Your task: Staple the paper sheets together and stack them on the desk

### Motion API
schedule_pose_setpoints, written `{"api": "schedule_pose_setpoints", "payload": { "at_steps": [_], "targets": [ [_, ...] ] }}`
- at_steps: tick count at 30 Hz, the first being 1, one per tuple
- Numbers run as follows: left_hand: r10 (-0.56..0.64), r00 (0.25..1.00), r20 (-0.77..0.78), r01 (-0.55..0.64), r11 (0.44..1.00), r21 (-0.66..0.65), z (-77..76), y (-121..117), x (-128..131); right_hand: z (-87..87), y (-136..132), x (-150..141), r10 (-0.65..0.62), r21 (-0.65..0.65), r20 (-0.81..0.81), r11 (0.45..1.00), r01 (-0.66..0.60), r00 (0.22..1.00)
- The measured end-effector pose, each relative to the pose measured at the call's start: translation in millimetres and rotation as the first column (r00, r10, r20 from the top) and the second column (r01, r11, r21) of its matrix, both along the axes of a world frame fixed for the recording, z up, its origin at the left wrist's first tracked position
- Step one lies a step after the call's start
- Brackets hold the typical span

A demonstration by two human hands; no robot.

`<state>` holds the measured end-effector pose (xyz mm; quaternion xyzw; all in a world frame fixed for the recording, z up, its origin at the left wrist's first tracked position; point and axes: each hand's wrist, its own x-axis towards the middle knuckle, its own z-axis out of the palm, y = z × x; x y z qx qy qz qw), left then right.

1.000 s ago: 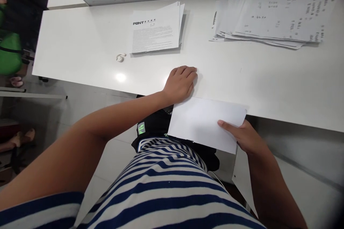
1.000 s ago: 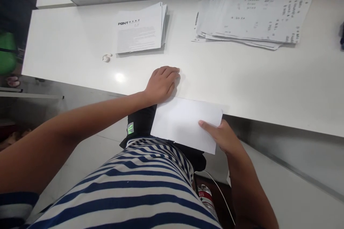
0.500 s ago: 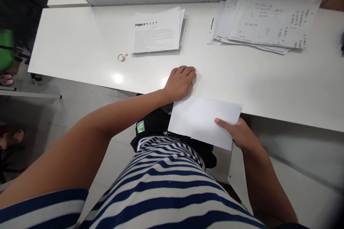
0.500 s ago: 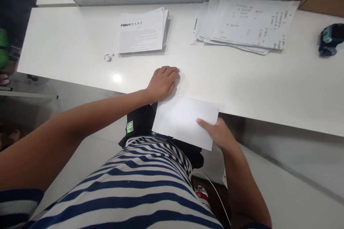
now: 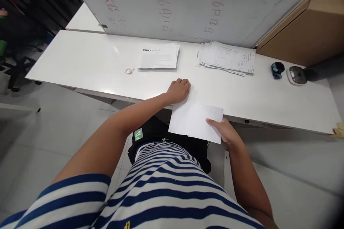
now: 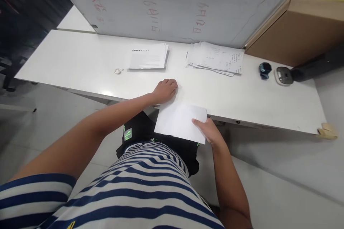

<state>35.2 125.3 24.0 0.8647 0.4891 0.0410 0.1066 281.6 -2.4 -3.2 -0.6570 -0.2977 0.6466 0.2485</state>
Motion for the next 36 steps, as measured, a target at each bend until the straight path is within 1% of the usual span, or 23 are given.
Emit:
{"api": "schedule_pose_setpoints", "payload": {
  "at_steps": [5,11,15,18,19,21,23,24,26,28,30,32,33,34,36],
  "targets": [
    [0.001,1.000,-0.022,-0.002,0.999,-0.050,4.4,3,0,4.6,-6,-2,-0.022,0.017,0.027,1.000,0.022,0.999],
    [-0.015,1.000,-0.019,0.014,0.996,-0.092,8.9,5,-1,11.3,-12,-4,-0.045,-0.009,0.065,0.999,0.045,0.997],
    [0.003,1.000,0.004,-0.002,0.996,-0.092,6.5,6,-1,12.7,-17,-2,-0.033,-0.001,0.090,0.999,0.033,0.995],
    [0.013,1.000,0.016,-0.012,0.997,-0.076,3.8,5,-2,14.1,-25,9,-0.047,0.005,0.043,0.999,0.047,0.998],
    [0.012,1.000,0.018,-0.010,0.997,-0.070,3.4,5,-2,14.1,-27,15,-0.070,0.014,0.002,0.997,0.070,0.998],
    [0.005,1.000,0.018,-0.004,0.998,-0.065,4.0,4,-2,12.6,-33,31,-0.154,0.059,-0.101,0.985,0.160,0.983],
    [-0.001,1.000,0.007,0.002,0.997,-0.073,5.9,3,-2,9.7,-38,49,-0.264,0.136,-0.183,0.947,0.290,0.947],
    [-0.002,1.000,0.001,0.002,0.997,-0.080,7.1,3,-2,8.2,-40,58,-0.312,0.159,-0.196,0.925,0.344,0.930],
    [-0.004,1.000,-0.009,0.003,0.995,-0.096,9.7,4,-3,6.6,-42,71,-0.380,0.153,-0.157,0.903,0.402,0.912],
    [-0.003,1.000,0.001,0.003,0.993,-0.122,11.8,7,-3,7.5,-42,81,-0.409,0.114,-0.081,0.902,0.416,0.909],
    [0.015,0.999,0.051,-0.005,0.982,-0.188,13.1,11,-5,10.8,-39,86,-0.425,0.124,-0.060,0.894,0.430,0.903],
    [0.071,0.983,0.171,-0.020,0.959,-0.284,13.0,15,-9,15.0,-35,88,-0.430,0.158,-0.071,0.886,0.436,0.900],
    [0.119,0.958,0.260,-0.030,0.946,-0.322,12.3,16,-13,17.0,-32,88,-0.431,0.164,-0.061,0.885,0.435,0.900],
    [0.177,0.918,0.354,-0.048,0.937,-0.345,11.2,17,-19,18.7,-29,87,-0.434,0.163,-0.036,0.886,0.434,0.900],
    [0.283,0.813,0.510,-0.110,0.933,-0.342,7.9,16,-34,21.8,-22,87,-0.425,0.150,0.017,0.896,0.418,0.905]
  ]
}}
